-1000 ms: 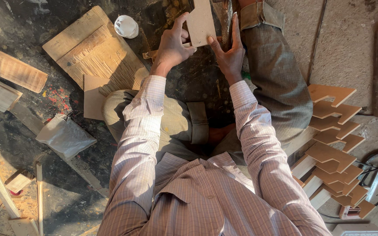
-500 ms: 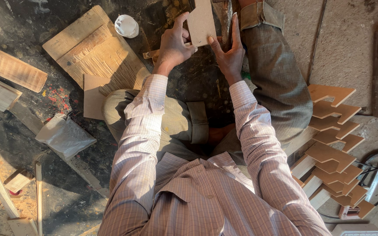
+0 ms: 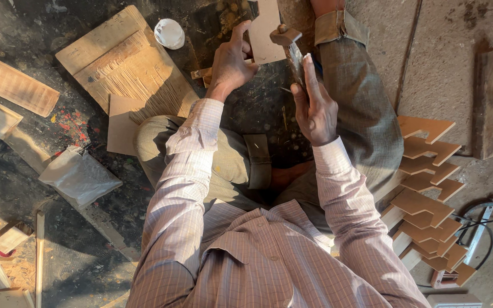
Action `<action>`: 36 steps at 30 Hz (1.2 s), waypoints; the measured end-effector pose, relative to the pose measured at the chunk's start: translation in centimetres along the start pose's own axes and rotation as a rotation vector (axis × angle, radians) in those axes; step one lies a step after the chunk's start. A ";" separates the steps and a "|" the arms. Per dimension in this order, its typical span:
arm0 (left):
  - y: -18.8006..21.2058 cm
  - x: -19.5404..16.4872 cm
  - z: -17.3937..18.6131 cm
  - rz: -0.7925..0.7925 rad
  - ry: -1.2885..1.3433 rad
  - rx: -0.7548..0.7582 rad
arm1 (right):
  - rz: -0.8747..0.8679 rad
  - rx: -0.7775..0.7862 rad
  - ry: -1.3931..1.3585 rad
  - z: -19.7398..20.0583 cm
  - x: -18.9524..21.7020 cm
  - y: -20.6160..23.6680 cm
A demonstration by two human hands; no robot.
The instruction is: The person sits on the workshop floor assembling small cut wooden pieces. They fit parts together, apply glue from a small white cup, and tap joints with a hammer, working on pieces one at a time and setting completed assemblies aside.
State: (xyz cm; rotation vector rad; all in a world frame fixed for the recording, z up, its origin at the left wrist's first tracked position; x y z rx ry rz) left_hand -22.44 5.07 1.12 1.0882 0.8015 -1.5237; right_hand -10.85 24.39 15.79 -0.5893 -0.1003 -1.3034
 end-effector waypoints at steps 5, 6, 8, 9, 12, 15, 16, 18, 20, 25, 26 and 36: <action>0.4 -0.4 0.2 -0.020 0.014 -0.018 | -0.114 0.194 0.073 -0.2 1.1 0.6; 0.3 -0.4 0.2 -0.006 0.014 -0.013 | -0.173 0.382 0.209 -1.0 0.6 0.9; 0.6 -0.5 0.2 0.015 0.025 -0.002 | -0.206 0.475 0.282 -1.2 0.3 1.4; 0.4 -0.5 0.3 0.022 0.028 -0.008 | -0.168 0.373 0.219 -0.7 0.3 1.2; 0.4 -0.6 0.4 0.015 -0.023 -0.004 | -0.030 0.021 -0.008 0.9 1.1 1.2; 0.3 -0.6 0.4 -0.007 0.002 -0.008 | 0.026 -0.093 -0.045 0.9 1.2 0.9; 0.2 -0.6 0.3 -0.003 0.001 -0.009 | 0.030 -0.097 -0.018 0.8 1.2 0.7; 0.3 -0.4 0.2 0.006 0.003 -0.018 | -0.120 0.376 0.292 -1.2 0.1 0.8; 0.3 -0.4 0.1 -0.009 0.012 -0.008 | -0.132 0.414 0.340 -1.0 0.0 0.9; 0.8 -0.3 0.1 -0.014 -0.010 -0.010 | -0.006 -0.139 -0.096 2.1 1.7 0.7; 0.8 -0.3 0.1 -0.011 -0.009 -0.006 | -0.089 0.132 0.108 0.6 1.4 0.7; 0.5 -0.1 0.2 0.030 -0.005 -0.008 | 0.062 -0.092 0.034 1.7 2.3 1.0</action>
Point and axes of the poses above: each hand's wrist, its own y-axis away from the middle knuckle, its own z-axis out of the back of the hand, x = y × z, the point moved 5 cm from there along -y, towards the middle knuckle, and after that the axes turned 11 degrees about y, right-handed, at the moved point
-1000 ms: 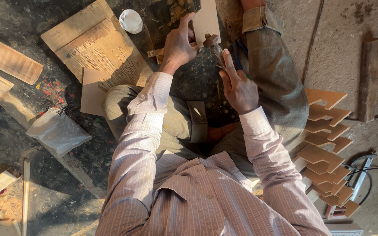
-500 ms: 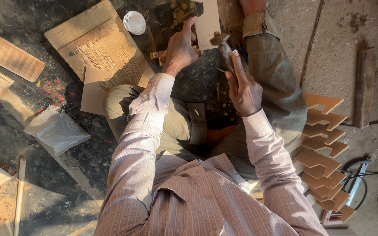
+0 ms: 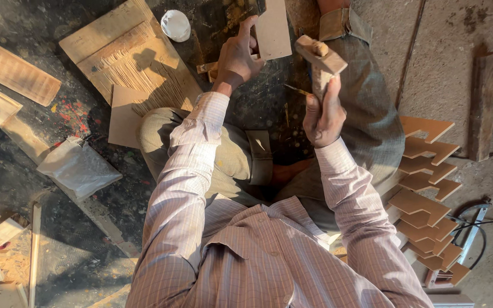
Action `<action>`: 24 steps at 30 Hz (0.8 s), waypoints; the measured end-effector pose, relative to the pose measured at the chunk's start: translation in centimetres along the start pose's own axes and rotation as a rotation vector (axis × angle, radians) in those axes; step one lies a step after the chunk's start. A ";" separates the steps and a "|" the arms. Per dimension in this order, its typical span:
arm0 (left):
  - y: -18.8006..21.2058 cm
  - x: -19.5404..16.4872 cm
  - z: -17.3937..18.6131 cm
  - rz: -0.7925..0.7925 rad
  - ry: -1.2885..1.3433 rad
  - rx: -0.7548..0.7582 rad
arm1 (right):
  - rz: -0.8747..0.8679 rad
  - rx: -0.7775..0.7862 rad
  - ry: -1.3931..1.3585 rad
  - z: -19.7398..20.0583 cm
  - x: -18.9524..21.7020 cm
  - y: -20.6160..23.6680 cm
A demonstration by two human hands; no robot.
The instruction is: The person sits on the workshop floor assembling small cut wooden pieces. They fit parts together, apply glue from a small white cup, and tap joints with a hammer, working on pieces one at a time and setting completed assemblies aside.
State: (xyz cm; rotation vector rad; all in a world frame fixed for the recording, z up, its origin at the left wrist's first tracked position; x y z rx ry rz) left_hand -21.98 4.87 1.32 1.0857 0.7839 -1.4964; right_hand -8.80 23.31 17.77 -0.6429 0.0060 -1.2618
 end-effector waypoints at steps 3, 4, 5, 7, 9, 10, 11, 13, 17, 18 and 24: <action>-0.1 0.3 -0.2 0.026 0.014 0.007 | -0.170 0.575 0.307 -2.9 -1.4 -0.1; -0.1 0.2 -0.3 0.005 0.011 0.008 | -0.277 0.857 0.433 -3.7 -2.1 0.9; -0.3 0.2 -0.2 -0.018 0.011 -0.004 | -0.186 0.577 0.306 -2.8 -1.4 -0.3; 0.1 0.3 -0.4 -0.023 0.006 -0.005 | -0.008 0.073 0.031 -0.5 0.0 -0.8; 0.1 0.3 -0.4 -0.059 -0.019 0.003 | 0.013 -0.075 -0.062 0.3 0.1 -0.3; 0.2 0.5 -0.4 -0.033 -0.015 0.008 | 0.023 -0.151 -0.109 0.6 0.1 0.1; 0.1 0.6 -0.5 -0.018 -0.012 0.008 | -0.074 0.138 0.072 -1.3 -0.5 0.2; 0.2 0.6 -0.6 -0.006 0.015 -0.005 | -0.222 0.740 0.421 -4.4 -2.3 1.7; 0.5 0.3 -0.4 -0.042 0.011 -0.040 | -0.079 0.253 0.137 -2.5 -2.2 1.8; 0.3 0.1 -0.3 -0.059 -0.011 -0.033 | -0.040 0.094 0.047 -1.8 -2.1 1.9; 0.0 -0.1 -0.1 0.046 0.032 0.003 | -0.145 0.567 0.305 -4.5 -3.2 2.2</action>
Point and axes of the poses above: each hand's wrist, its own y-axis away from the middle knuckle, its own z-axis out of the back of the hand, x = y × z, the point moved 5 cm from there along -y, towards the middle knuckle, and after that the axes turned 11 degrees about y, right-handed, at the moved point
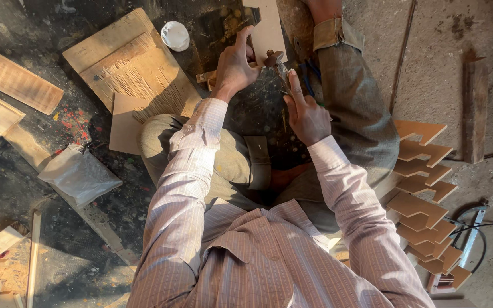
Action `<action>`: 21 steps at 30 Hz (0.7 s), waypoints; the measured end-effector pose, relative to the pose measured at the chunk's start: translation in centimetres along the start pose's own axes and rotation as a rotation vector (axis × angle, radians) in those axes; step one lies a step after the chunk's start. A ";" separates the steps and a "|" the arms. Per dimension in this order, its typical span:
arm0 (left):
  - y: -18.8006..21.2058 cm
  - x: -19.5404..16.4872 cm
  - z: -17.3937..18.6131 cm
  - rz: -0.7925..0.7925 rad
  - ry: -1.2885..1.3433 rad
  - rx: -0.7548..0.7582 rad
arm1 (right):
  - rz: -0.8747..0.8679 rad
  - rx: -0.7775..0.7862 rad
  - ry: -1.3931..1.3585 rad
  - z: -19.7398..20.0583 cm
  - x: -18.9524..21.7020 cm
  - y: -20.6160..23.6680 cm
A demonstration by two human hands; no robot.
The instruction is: The person sits on the workshop floor assembling small cut wooden pieces. They fit parts together, apply glue from a small white cup, and tap joints with a hammer, working on pieces one at a time and setting completed assemblies aside.
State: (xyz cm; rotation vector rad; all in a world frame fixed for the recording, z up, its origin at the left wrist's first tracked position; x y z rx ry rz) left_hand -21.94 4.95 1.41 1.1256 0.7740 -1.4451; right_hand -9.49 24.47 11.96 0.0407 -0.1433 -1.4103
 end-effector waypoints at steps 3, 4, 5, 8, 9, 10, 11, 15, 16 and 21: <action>0.0 -0.5 0.1 -0.055 -0.041 -0.006 | 0.050 -0.291 -0.141 1.7 0.3 0.4; -0.1 -0.5 0.2 -0.064 -0.049 -0.003 | 0.103 -0.539 -0.258 2.9 0.5 1.1; -0.1 -0.5 0.2 -0.073 -0.056 -0.006 | 0.112 -0.580 -0.313 3.1 0.5 1.3; 0.1 -0.2 0.0 -0.044 -0.027 0.003 | 0.025 -0.379 -0.255 2.2 0.6 0.6; 0.2 -0.1 -0.1 -0.028 -0.005 0.003 | -0.057 -0.086 -0.086 0.7 0.5 0.1; 0.2 -0.2 -0.1 -0.034 -0.009 0.000 | -0.122 0.203 0.082 -0.6 0.1 -0.1; 0.3 -0.2 -0.1 -0.043 -0.016 0.002 | -0.060 -0.008 -0.007 0.5 0.4 -0.2; 0.4 -0.4 0.1 -0.047 -0.049 -0.012 | 0.111 -0.581 -0.304 3.6 0.7 0.9; 0.5 -0.4 0.0 -0.033 -0.044 -0.011 | 0.133 -0.670 -0.368 4.1 0.7 1.4; 0.4 -0.6 0.0 -0.042 -0.008 0.003 | -0.004 -0.064 0.022 0.9 0.4 0.4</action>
Point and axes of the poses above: each hand's wrist, its own y-axis away from the middle knuckle, its own z-axis out of the back of the hand, x = y × z, the point moved 5 cm from there along -y, towards the middle knuckle, and after that the axes turned 11 degrees about y, right-handed, at the moved point
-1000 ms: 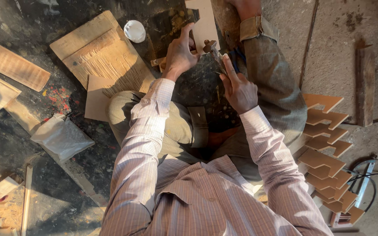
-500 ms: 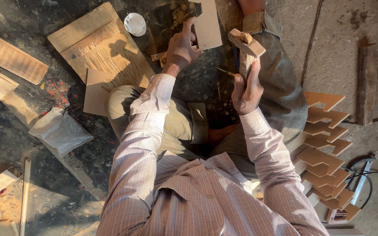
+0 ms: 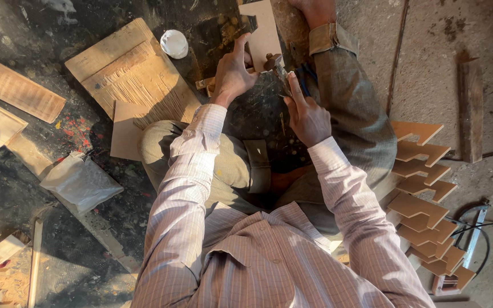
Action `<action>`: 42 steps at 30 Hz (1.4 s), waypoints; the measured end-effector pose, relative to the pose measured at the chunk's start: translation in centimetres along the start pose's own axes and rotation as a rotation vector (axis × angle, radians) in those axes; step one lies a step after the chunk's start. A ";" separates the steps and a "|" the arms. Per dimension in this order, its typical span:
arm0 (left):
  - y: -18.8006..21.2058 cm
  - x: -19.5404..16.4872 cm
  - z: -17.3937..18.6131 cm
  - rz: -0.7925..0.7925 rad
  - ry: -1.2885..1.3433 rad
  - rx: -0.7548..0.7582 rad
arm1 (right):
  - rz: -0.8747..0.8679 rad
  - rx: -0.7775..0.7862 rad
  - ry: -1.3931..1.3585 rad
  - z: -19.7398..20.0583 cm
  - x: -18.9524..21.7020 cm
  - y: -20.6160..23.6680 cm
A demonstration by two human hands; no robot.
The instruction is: The person sits on the workshop floor assembling small cut wooden pieces. They fit parts together, apply glue from a small white cup, and tap joints with a hammer, working on pieces one at a time and setting completed assemblies aside.
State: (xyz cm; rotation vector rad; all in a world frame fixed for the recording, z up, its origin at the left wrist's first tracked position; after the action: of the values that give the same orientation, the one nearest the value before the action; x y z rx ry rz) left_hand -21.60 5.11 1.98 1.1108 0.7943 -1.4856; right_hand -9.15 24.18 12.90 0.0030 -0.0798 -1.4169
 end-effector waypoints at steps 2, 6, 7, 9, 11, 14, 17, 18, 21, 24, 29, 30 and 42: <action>0.1 -0.1 0.1 -0.036 -0.023 -0.024 | 0.034 -0.201 -0.154 0.7 -0.1 0.3; 0.0 -0.4 0.3 -0.067 -0.048 -0.007 | 0.104 -0.443 -0.227 1.3 0.1 0.6; 0.0 -0.4 0.3 -0.049 -0.043 -0.001 | 0.119 -0.407 -0.168 1.1 0.3 0.4; 0.0 -0.3 0.3 -0.008 -0.024 0.002 | 0.057 -0.045 0.034 -0.6 0.1 -0.2; -0.3 -0.7 0.3 -0.045 -0.027 -0.006 | 0.059 -0.102 0.031 -0.3 0.1 -0.2; 0.0 -0.6 0.3 -0.037 -0.044 -0.005 | 0.118 -0.417 -0.162 1.1 0.0 0.6; 0.1 -0.5 0.1 -0.022 -0.027 0.014 | 0.040 -0.111 -0.028 -0.9 -0.7 0.2; 0.3 -0.4 0.1 -0.015 -0.016 0.012 | 0.017 -0.032 0.037 -1.5 -1.0 0.3; 0.4 -0.6 0.0 -0.040 -0.017 0.013 | 0.050 -0.151 -0.251 -1.3 -1.4 0.9; 0.6 -1.1 0.3 -0.084 -0.003 0.007 | -0.130 -0.141 -0.643 -1.7 -2.4 2.8; 2.0 -2.2 2.3 0.092 0.664 0.016 | -0.696 0.309 -1.039 -6.0 -4.9 6.4; 2.6 -3.1 2.8 0.071 0.849 0.023 | -0.693 0.371 -1.018 -6.8 -5.2 6.5; 17.5 -13.9 4.6 -0.102 1.215 -0.219 | 0.136 0.016 -1.346 2.1 3.3 10.1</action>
State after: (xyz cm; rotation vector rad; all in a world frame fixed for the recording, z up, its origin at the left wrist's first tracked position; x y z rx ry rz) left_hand -5.65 2.14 17.95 1.7948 1.7878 -0.6312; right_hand 1.22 22.60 15.63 -0.9256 -1.1685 -1.0628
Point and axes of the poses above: each hand's wrist, its own y-axis away from the middle knuckle, its own z-axis out of the back of the hand, x = y × z, the point moved 5 cm from there along -y, towards the middle knuckle, and after that the axes turned 11 degrees about y, right-handed, at the moved point
